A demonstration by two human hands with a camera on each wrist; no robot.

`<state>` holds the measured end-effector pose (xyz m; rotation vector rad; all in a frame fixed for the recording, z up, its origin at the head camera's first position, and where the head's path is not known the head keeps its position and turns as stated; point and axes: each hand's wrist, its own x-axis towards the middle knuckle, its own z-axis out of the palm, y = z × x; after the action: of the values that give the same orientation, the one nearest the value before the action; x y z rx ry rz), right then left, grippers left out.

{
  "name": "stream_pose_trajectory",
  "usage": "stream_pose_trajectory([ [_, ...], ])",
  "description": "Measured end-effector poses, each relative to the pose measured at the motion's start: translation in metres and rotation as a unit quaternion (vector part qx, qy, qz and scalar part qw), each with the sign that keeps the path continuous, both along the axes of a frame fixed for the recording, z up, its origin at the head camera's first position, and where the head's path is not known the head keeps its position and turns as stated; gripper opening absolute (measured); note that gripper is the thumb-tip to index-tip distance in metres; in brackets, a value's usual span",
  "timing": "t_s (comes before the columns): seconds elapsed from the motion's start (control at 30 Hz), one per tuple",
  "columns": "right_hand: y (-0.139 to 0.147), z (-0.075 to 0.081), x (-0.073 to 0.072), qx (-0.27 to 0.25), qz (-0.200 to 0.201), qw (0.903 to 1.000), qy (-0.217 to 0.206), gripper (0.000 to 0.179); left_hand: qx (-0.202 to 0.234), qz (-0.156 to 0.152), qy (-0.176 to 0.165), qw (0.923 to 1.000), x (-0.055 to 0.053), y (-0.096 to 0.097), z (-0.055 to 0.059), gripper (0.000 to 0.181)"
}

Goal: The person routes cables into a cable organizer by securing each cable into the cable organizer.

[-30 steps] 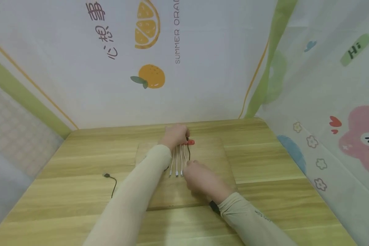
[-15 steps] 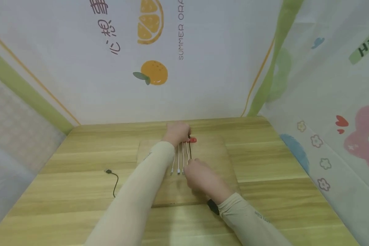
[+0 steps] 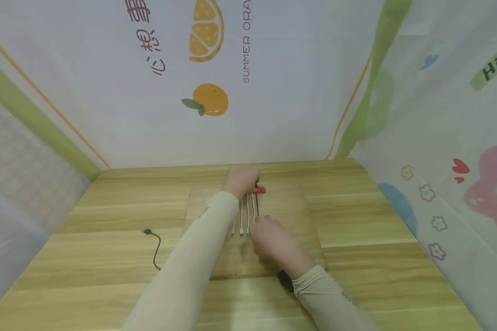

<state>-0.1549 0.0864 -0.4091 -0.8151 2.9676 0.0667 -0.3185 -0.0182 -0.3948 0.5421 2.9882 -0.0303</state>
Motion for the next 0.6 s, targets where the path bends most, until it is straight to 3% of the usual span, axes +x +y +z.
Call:
stream_pose_trajectory([
  [0.23, 0.0009, -0.0015, -0.0017, -0.015, -0.006, 0.9997, -0.016, 0.001, 0.012, 0.007, -0.020, 0.9997, -0.0017, -0.0041, -0.0038, 0.016],
  [0.6, 0.0019, -0.0001, -0.0019, -0.029, -0.010, 0.9993, -0.019, 0.004, 0.028, 0.003, -0.020, 0.9994, 0.0012, -0.0058, -0.0027, 0.017],
])
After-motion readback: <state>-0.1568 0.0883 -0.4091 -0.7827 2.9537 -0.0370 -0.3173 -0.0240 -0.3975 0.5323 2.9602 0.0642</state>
